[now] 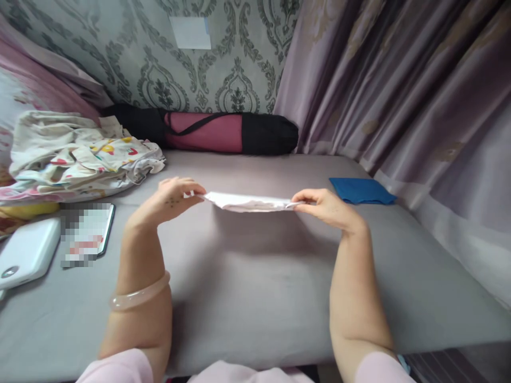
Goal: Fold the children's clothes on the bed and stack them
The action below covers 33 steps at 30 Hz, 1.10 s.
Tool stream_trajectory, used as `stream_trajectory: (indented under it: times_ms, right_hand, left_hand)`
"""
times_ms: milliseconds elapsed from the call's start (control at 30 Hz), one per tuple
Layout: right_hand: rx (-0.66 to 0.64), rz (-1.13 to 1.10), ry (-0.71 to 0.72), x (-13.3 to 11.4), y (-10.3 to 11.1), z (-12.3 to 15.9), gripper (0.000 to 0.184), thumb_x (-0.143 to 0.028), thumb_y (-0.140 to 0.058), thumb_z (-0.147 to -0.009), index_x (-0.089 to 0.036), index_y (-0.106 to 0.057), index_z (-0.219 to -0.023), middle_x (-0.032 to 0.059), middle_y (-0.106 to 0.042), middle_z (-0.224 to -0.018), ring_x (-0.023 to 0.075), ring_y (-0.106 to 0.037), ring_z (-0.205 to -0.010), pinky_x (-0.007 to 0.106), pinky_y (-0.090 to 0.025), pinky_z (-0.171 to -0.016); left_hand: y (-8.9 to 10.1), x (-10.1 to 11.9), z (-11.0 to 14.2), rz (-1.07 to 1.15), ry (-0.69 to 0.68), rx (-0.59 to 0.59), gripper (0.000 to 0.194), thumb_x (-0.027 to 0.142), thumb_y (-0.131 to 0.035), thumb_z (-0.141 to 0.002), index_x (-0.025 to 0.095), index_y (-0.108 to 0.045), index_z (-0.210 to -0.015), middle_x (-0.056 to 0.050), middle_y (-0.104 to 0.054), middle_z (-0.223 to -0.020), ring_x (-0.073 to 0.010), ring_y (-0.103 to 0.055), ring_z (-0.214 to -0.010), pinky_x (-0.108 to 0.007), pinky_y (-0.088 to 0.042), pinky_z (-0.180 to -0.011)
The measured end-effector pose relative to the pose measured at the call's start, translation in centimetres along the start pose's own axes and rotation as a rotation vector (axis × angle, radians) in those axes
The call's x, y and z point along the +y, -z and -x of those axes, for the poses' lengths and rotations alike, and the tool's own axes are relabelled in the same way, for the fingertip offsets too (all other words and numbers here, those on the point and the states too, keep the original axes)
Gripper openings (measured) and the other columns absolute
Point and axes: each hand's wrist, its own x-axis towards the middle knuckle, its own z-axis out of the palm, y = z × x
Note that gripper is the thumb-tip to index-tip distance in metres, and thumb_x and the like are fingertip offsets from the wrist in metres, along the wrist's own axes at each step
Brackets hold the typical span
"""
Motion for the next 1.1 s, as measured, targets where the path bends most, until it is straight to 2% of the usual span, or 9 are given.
stream_trajectory:
  times_ms: [67, 133, 400, 533, 700, 800, 900, 1000, 1100]
  right_hand:
    - [-0.166, -0.021, -0.039, 0.8, -0.3, -0.3, 0.026, -0.041, -0.064, -0.078, -0.019, -0.071, -0.089, 0.0018, -0.071, -0.088, 0.0185, -0.062, -0.084, 0.028, -0.045, -0.078]
    - [-0.26, -0.031, -0.074, 1.4, -0.5, -0.6, 0.025, -0.039, -0.064, -0.076, -0.018, -0.071, -0.088, 0.0016, -0.07, -0.088, 0.0177, -0.062, -0.083, 0.027, -0.045, -0.075]
    - [-0.462, -0.007, -0.17, 2.4, -0.9, -0.8, 0.026, -0.04, -0.07, -0.072, -0.018, -0.075, -0.085, 0.001, -0.072, -0.079, 0.0161, -0.063, -0.074, 0.025, -0.046, -0.07]
    - [-0.404, -0.011, -0.218, 2.6, -1.0, -0.7, 0.028, -0.044, -0.067, -0.078, -0.018, -0.075, -0.083, 0.0043, -0.074, -0.079, 0.0179, -0.067, -0.077, 0.026, -0.049, -0.071]
    - [-0.214, 0.122, -0.187, 2.3, -1.7, -1.5, 0.023, -0.034, -0.059, -0.087, -0.018, -0.074, -0.094, 0.0057, -0.076, -0.091, 0.0199, -0.068, -0.086, 0.028, -0.05, -0.078]
    - [-0.087, 0.299, -0.152, 1.3, -3.9, -2.6, 0.03, -0.027, -0.05, -0.092, -0.019, -0.069, -0.115, 0.0086, -0.071, -0.118, 0.0235, -0.065, -0.107, 0.033, -0.047, -0.094]
    - [-0.019, 0.421, -0.11, 0.0, -7.7, -3.8, 0.045, -0.023, -0.041, -0.096, -0.014, -0.052, -0.139, 0.0145, -0.053, -0.144, 0.0246, -0.047, -0.134, 0.037, -0.036, -0.11]
    - [-0.047, 0.479, -0.043, -0.6, -11.9, -4.5, 0.053, -0.024, -0.035, -0.098, -0.007, -0.038, -0.148, 0.0173, -0.038, -0.155, 0.0254, -0.031, -0.145, 0.04, -0.024, -0.118]
    - [-0.051, 0.518, -0.034, -0.2, -15.1, -4.7, 0.057, -0.026, -0.027, -0.1, -0.002, -0.031, -0.151, 0.0186, -0.027, -0.159, 0.0274, -0.018, -0.15, 0.044, -0.012, -0.121]
  left_hand:
    - [-0.4, -0.6, 0.0, 0.045, 0.012, -0.219, 0.03, 0.052, -0.059, -0.075, 0.027, -0.074, -0.084, 0.0, -0.07, -0.081, -0.0165, -0.06, -0.075, -0.026, -0.045, -0.076]
    - [-0.8, -1.0, 0.1, 0.084, 0.037, -0.339, 0.03, 0.053, -0.062, -0.071, 0.029, -0.075, -0.084, 0.002, -0.071, -0.077, -0.0155, -0.06, -0.071, -0.024, -0.045, -0.071]
    - [-0.9, -1.3, 0.7, 0.154, 0.09, -0.492, 0.031, 0.05, -0.063, -0.065, 0.029, -0.077, -0.083, 0.002, -0.071, -0.075, -0.016, -0.062, -0.069, -0.022, -0.046, -0.063]
    - [-0.4, -0.9, 0.6, 0.15, 0.074, -0.506, 0.033, 0.053, -0.061, -0.069, 0.028, -0.077, -0.083, 0.002, -0.072, -0.075, -0.016, -0.063, -0.069, -0.022, -0.045, -0.062]
    - [-1.5, -0.1, -0.3, 0.015, 0.091, -0.394, 0.034, 0.048, -0.051, -0.081, 0.025, -0.074, -0.089, 0.0, -0.074, -0.083, -0.0167, -0.064, -0.073, -0.024, -0.046, -0.067]
    - [-3.7, 0.9, -1.2, -0.04, 0.024, -0.321, 0.034, 0.039, -0.046, -0.087, 0.023, -0.071, -0.103, -0.005, -0.073, -0.103, -0.0204, -0.066, -0.092, -0.027, -0.048, -0.081]
    - [-6.7, 2.3, -1.9, -0.059, -0.063, -0.299, 0.034, 0.029, -0.043, -0.091, 0.021, -0.063, -0.118, -0.01, -0.064, -0.125, -0.0226, -0.059, -0.116, -0.032, -0.043, -0.099]
    - [-9.8, 3.8, -2.3, -0.131, -0.081, -0.327, 0.035, 0.016, -0.042, -0.09, 0.017, -0.058, -0.121, -0.015, -0.057, -0.131, -0.0245, -0.051, -0.127, -0.036, -0.039, -0.106]
    - [-12.1, 5.0, -2.4, -0.175, 0.006, -0.373, 0.039, 0.012, -0.039, -0.09, 0.014, -0.052, -0.126, -0.02, -0.05, -0.14, -0.0296, -0.04, -0.137, -0.047, -0.035, -0.109]
